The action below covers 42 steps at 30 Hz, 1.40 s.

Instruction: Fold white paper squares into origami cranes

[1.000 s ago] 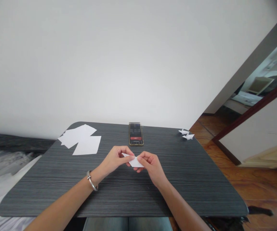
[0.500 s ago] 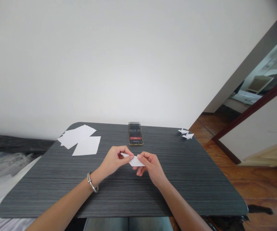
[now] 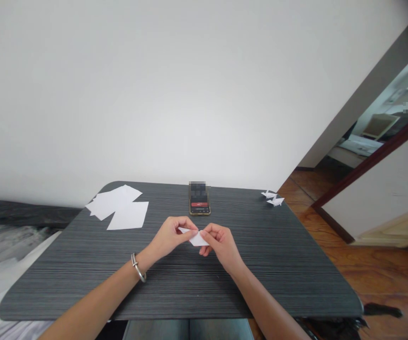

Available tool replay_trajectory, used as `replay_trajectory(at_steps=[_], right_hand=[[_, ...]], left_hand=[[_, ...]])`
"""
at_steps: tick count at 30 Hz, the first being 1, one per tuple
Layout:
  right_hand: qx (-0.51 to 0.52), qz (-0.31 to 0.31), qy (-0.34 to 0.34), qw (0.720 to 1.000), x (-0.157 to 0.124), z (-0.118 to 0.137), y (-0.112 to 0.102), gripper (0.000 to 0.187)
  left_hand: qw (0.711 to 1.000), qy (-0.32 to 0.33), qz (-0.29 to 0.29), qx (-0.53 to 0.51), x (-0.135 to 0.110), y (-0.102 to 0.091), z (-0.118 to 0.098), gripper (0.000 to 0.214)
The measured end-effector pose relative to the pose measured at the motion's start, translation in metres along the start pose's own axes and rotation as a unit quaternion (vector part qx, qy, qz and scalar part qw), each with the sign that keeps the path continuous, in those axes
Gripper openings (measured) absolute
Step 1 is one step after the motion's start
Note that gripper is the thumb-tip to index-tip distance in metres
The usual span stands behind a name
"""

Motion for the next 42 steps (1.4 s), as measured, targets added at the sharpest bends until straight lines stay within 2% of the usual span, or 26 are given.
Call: replay_trajectory(at_steps=[8, 15, 25, 36, 42], right_hand=[[-0.016, 0.005, -0.013, 1.0, -0.002, 0.002, 0.001, 0.024], [0.033, -0.002, 0.027, 0.999, 0.001, -0.009, -0.001, 0.027], [-0.003, -0.072, -0.056, 0.996, -0.002, 0.01, -0.018, 0.026], [-0.033, -0.083, -0.074, 0.993, -0.004, 0.014, -0.019, 0.024], [-0.042, -0.085, -0.078, 0.992, -0.005, 0.014, -0.019, 0.024]], left_hand=[[1.0, -0.017, 0.003, -0.012, 0.001, 0.001, 0.002, 0.018], [0.998, 0.028, -0.03, 0.043, -0.002, -0.004, -0.01, 0.019], [0.996, -0.005, -0.01, -0.085, 0.001, -0.008, 0.0, 0.02], [0.996, -0.005, -0.043, -0.073, 0.002, -0.023, -0.003, 0.015], [0.993, -0.046, -0.037, -0.101, 0.002, -0.022, 0.005, 0.013]])
Point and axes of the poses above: each hand's wrist, its own x-axis towards the middle knuckle, its own y-axis out of the palm, z = x × y, the point moved 10 cm from there along x, towards the middle knuckle, and after that the axes turned 4 degrees about -z, right-handed, at the moved point
